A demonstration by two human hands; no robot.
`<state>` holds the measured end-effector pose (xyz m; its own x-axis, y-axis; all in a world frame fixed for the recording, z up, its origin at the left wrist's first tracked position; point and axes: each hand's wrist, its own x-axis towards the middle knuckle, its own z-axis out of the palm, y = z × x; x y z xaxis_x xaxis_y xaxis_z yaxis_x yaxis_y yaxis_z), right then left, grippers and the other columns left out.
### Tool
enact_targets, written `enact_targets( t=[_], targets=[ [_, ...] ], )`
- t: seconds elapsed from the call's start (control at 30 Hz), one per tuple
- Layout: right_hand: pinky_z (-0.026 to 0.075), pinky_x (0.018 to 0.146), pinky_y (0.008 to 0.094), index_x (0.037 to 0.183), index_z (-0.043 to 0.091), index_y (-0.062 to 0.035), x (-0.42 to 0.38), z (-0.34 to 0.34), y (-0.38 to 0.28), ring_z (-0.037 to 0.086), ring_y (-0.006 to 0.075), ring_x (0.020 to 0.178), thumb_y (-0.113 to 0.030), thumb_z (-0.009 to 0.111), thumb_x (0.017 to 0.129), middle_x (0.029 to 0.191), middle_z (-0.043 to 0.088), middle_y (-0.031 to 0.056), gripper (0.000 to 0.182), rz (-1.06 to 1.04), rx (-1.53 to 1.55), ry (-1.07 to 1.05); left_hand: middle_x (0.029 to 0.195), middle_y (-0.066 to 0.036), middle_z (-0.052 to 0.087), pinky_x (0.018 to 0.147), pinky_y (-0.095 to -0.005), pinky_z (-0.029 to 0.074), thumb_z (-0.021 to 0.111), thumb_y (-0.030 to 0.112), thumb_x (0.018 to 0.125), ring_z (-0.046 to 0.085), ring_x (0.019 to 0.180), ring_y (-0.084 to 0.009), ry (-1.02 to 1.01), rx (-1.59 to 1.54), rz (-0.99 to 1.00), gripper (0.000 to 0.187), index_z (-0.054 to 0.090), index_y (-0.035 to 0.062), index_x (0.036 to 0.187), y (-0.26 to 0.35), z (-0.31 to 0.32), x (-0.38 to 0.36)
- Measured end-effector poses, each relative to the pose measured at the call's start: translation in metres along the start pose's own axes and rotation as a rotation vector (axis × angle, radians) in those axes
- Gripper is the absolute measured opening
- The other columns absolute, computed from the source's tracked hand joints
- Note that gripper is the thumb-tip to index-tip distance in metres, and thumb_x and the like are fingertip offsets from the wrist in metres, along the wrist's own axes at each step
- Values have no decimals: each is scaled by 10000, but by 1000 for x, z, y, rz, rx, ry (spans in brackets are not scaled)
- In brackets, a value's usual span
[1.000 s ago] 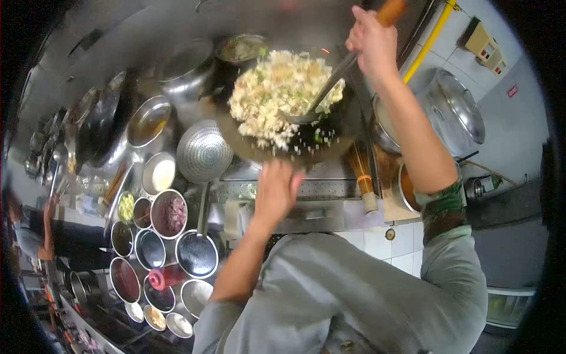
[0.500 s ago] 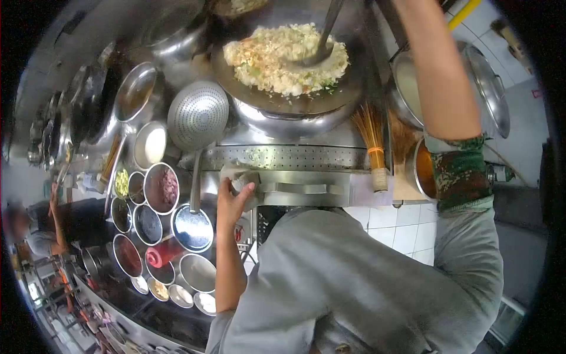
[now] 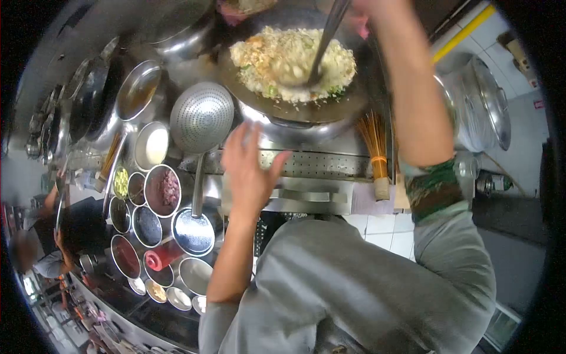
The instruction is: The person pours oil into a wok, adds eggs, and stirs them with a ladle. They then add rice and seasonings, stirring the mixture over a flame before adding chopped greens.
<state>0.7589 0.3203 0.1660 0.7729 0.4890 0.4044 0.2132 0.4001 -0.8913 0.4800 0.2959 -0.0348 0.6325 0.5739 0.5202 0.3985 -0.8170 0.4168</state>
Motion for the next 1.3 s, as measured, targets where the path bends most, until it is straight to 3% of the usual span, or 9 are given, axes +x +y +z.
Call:
enact_targets(
  t=[0.13,0.2,0.27,0.6,0.87,0.97,1.07,1.13,1.3],
  targets=[
    [260,360,288,766,468,-134,30,-16,41,332,118,391,-169,600,912,533,352,-44,200,107,102,-25,951,-191,573,802,-470,437,777,256,797,535,903,-392,-185,-209,145,344,620,17,987,-8,59,21],
    [244,369,277,795,482,-136,61,-14,-3,303,113,401,-157,563,923,546,329,-50,153,182,143,78,879,-162,555,749,-455,423,751,266,836,519,831,-346,-178,-224,143,292,602,22,893,10,31,13],
    [248,391,278,854,511,-149,75,-50,-34,276,106,413,-169,495,954,549,300,-79,103,226,162,-175,821,-158,526,708,-443,407,726,249,868,487,780,-343,-137,-335,106,283,579,19,792,34,-6,1],
    [330,453,320,660,427,-134,-35,-61,-34,330,123,410,-164,680,904,522,359,-13,353,-146,206,-10,887,-165,537,756,-489,425,733,233,838,522,898,-394,-192,-284,176,243,588,38,836,-7,28,-91],
    [315,411,292,847,471,-115,-29,-46,-72,366,101,420,-165,739,861,556,396,-40,273,-72,144,-9,1020,-133,592,838,-459,458,707,280,860,555,1011,-365,-191,-177,88,274,643,43,979,-16,34,23],
    [312,408,291,737,458,-131,-23,-52,-87,335,90,405,-210,733,869,535,372,-55,316,-151,225,-62,1161,-158,587,897,-464,467,728,238,851,552,1093,-376,-72,-240,118,350,639,52,1134,-13,43,12],
    [260,398,282,720,419,-161,-22,-44,-13,315,83,400,-190,688,909,528,332,-64,330,-95,155,72,1265,-191,564,968,-466,446,764,152,815,531,1187,-374,88,-266,71,463,608,43,1237,11,-19,-3],
    [279,387,285,728,427,-146,-4,-36,36,341,86,407,-198,691,912,529,359,-60,326,13,229,-189,1294,-206,557,1013,-460,422,782,81,783,515,1228,-375,180,-169,15,513,605,26,1261,9,-62,-15],
    [306,341,308,687,472,-149,53,-6,-10,383,119,356,-212,679,911,485,398,-49,311,127,290,-329,1275,-184,588,1038,-446,405,698,46,862,546,1212,-340,507,187,-215,366,624,-15,1216,-42,-172,-82]
  ],
)
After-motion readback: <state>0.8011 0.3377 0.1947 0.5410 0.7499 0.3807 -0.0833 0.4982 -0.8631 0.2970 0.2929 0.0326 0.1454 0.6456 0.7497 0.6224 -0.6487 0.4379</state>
